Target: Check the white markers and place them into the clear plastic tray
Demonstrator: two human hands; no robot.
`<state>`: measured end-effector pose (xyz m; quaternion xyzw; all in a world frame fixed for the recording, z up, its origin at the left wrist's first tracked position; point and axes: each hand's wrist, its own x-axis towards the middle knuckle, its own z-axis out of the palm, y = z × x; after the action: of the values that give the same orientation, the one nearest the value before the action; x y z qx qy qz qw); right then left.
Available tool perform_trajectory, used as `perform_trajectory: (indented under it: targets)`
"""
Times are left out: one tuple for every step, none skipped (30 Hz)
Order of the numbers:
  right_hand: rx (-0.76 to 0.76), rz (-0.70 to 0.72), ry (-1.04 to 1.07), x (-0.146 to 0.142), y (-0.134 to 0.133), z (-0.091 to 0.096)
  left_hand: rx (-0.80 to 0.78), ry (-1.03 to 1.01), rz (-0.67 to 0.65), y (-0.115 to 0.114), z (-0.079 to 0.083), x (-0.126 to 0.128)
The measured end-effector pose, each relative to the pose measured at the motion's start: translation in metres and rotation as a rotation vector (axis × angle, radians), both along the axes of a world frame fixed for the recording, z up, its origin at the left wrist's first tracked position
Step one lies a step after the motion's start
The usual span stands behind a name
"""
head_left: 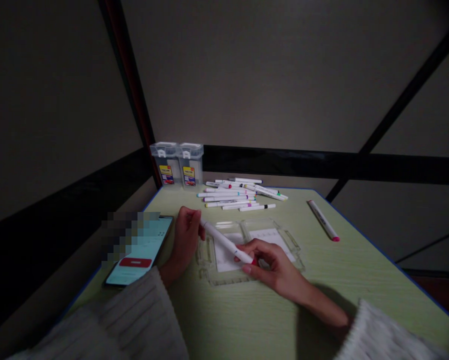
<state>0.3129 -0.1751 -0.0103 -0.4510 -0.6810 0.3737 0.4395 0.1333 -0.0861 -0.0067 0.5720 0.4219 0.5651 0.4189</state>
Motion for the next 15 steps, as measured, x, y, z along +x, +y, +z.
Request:
perform_trajectory:
  targets:
    - [0.004, 0.005, -0.004, 0.0, -0.001, 0.0, -0.002, 0.005, -0.003, -0.001, 0.001, 0.0]
    - [0.008, 0.009, -0.007, -0.001, -0.001, -0.001, -0.005, 0.01, -0.005, -0.002, 0.001, 0.0]
    - [0.012, 0.012, -0.01, -0.001, -0.001, -0.001, -0.008, 0.017, -0.009, -0.002, 0.002, 0.001]
    - [0.016, 0.016, -0.011, -0.002, -0.001, -0.002, -0.009, 0.026, -0.015, -0.003, 0.002, 0.001]
    - [0.02, 0.02, -0.013, -0.002, -0.002, -0.002, -0.011, 0.037, -0.027, -0.003, 0.001, 0.001]
    - [0.024, 0.026, -0.014, -0.002, -0.002, -0.002, -0.013, 0.046, -0.042, -0.002, 0.0, 0.001]
    - [0.027, 0.032, -0.016, -0.001, -0.002, -0.002, -0.017, 0.054, -0.06, -0.002, -0.001, 0.001]
    - [0.03, 0.039, -0.02, -0.001, -0.002, -0.002, -0.022, 0.06, -0.073, -0.001, -0.002, 0.001]
    - [0.033, 0.047, -0.028, -0.001, -0.002, -0.002, -0.027, 0.065, -0.081, 0.001, -0.004, 0.001]
    - [0.037, 0.056, -0.038, -0.001, -0.003, -0.002, -0.026, 0.071, -0.079, 0.002, -0.006, 0.001]
    - [0.042, 0.065, -0.047, -0.001, -0.003, -0.002, -0.022, 0.082, -0.075, 0.003, -0.007, 0.001]
    - [0.05, 0.072, -0.056, -0.001, -0.003, -0.002, -0.014, 0.097, -0.073, 0.004, -0.008, 0.001]
    - [0.06, 0.078, -0.065, -0.001, -0.004, -0.001, -0.004, 0.115, -0.074, 0.005, -0.009, 0.001]
    - [0.073, 0.08, -0.075, -0.001, -0.004, -0.001, 0.008, 0.137, -0.08, 0.005, -0.009, 0.0]
    - [0.088, 0.08, -0.087, -0.001, -0.005, -0.001, 0.02, 0.16, -0.087, 0.005, -0.01, 0.0]
